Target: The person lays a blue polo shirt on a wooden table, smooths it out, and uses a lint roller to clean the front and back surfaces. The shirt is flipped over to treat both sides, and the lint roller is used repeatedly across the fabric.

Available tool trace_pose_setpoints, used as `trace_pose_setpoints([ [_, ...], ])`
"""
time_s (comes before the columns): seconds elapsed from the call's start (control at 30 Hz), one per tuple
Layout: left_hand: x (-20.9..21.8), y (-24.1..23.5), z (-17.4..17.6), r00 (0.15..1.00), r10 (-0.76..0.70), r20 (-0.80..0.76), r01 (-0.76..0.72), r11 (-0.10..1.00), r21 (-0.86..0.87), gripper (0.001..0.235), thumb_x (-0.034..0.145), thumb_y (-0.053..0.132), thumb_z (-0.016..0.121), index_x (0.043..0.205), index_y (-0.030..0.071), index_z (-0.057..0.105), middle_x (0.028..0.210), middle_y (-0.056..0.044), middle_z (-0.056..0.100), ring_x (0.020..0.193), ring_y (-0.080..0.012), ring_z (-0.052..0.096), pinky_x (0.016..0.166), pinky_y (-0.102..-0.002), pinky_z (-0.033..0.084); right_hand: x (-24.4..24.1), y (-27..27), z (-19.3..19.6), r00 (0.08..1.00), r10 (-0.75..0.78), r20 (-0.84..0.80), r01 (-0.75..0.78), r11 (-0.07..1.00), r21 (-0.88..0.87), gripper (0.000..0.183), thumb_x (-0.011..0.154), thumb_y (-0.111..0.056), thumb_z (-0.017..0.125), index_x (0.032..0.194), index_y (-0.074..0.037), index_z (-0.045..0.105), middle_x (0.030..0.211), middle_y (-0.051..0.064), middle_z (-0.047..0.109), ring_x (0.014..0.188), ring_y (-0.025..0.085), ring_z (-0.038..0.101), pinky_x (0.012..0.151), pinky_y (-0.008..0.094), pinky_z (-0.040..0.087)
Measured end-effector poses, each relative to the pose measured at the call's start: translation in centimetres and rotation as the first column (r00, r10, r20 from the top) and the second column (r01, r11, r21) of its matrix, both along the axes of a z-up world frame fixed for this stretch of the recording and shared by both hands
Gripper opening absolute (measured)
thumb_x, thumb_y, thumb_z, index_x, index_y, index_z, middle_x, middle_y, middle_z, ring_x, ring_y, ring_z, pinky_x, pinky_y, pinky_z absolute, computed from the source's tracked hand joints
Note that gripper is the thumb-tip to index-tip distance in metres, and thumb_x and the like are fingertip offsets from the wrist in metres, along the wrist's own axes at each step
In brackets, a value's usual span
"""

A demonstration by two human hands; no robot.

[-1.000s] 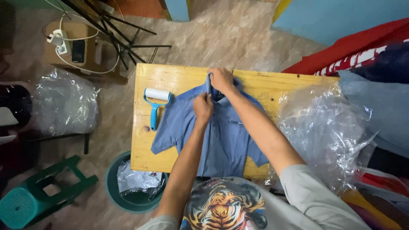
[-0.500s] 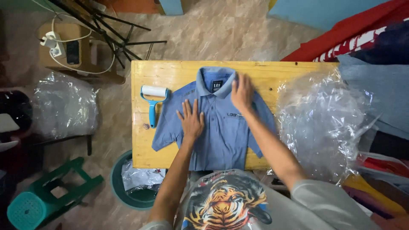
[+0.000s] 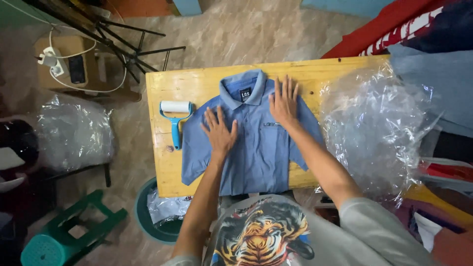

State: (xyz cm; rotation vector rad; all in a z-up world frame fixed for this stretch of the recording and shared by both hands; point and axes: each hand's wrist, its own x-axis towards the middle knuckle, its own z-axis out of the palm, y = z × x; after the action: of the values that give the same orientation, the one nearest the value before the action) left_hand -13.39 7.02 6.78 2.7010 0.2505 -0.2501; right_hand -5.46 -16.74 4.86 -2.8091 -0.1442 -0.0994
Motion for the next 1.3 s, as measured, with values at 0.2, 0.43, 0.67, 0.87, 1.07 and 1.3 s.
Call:
trace_pose_setpoints([
  [0.2,2.8,3.5,-2.6,0.983,-0.185,-0.020,0.186,0.977,0.108,0.090,0.094,0.070,0.045,0.166,0.020,0.022,0.172,-0.020,0.014,0.160,-0.0355,0.012,0.123,-0.067,0.008,-6.4,-1.4,-1.5,0.986,-0.037,-0.165,0.034,0.999,-0.019,0.078,0.103,-0.051,0.049,0.163,-0.007,0.027,0.168,0.028,0.017,0.156,0.044,0.015,0.121,0.068,0.004],
  [0.43,4.0,6.4,-2.3,0.971,-0.237,0.000,0.237,0.971,-0.021,0.107,0.080,0.075,0.058,0.166,0.022,0.021,0.173,-0.017,0.012,0.161,-0.0329,0.009,0.126,-0.065,0.003,-5.0,-3.8,-1.8,0.979,0.022,-0.200,0.022,0.976,0.217,0.075,0.100,-0.056,0.056,0.162,-0.017,0.035,0.170,0.019,0.020,0.156,0.039,0.016,0.122,0.066,0.005],
  [0.67,1.8,11.2,-5.4,0.772,0.259,0.580,-0.304,0.953,-0.022,0.074,0.078,0.039,0.077,0.143,0.016,0.052,0.135,-0.011,0.055,0.124,-0.0338,0.054,0.103,-0.052,0.040,-6.6,4.2,1.2,0.977,-0.115,-0.182,0.138,0.983,0.118,0.090,0.086,-0.054,0.071,0.160,-0.016,0.036,0.165,0.028,0.021,0.151,0.053,0.018,0.113,0.079,0.012],
  [0.87,2.2,17.7,-10.0,0.833,0.495,0.247,-0.523,0.850,0.059,0.067,0.083,0.034,0.074,0.139,0.015,0.045,0.119,-0.011,0.052,0.110,-0.0365,0.055,0.083,-0.056,0.047,-5.1,7.4,2.8,0.900,-0.065,-0.430,0.071,0.997,-0.001,0.125,0.065,-0.075,0.076,0.166,-0.027,0.020,0.171,0.023,0.005,0.155,0.052,0.001,0.105,0.088,0.002],
  [1.07,3.0,21.3,-9.5,0.789,0.515,0.334,-0.491,0.856,-0.161,0.039,0.089,0.023,0.068,0.125,0.014,0.058,0.093,-0.018,0.069,0.088,-0.0457,0.070,0.074,-0.059,0.055,-4.8,6.0,1.7,0.935,-0.067,-0.350,0.104,0.990,0.090,0.104,0.076,-0.064,0.075,0.162,-0.026,0.031,0.166,0.023,0.019,0.154,0.047,0.015,0.104,0.087,0.015],
  [1.3,-3.9,17.7,-7.2,0.823,0.527,0.212,-0.500,0.849,-0.170,0.041,0.084,0.024,0.075,0.116,0.006,0.056,0.090,-0.024,0.067,0.089,-0.0515,0.068,0.079,-0.063,0.053,-9.9,-0.6,-2.2,0.882,-0.461,-0.094,0.463,0.886,-0.004,0.072,0.096,-0.018,0.069,0.155,0.001,0.032,0.152,0.034,0.032,0.145,0.055,0.026,0.117,0.072,0.014],
])
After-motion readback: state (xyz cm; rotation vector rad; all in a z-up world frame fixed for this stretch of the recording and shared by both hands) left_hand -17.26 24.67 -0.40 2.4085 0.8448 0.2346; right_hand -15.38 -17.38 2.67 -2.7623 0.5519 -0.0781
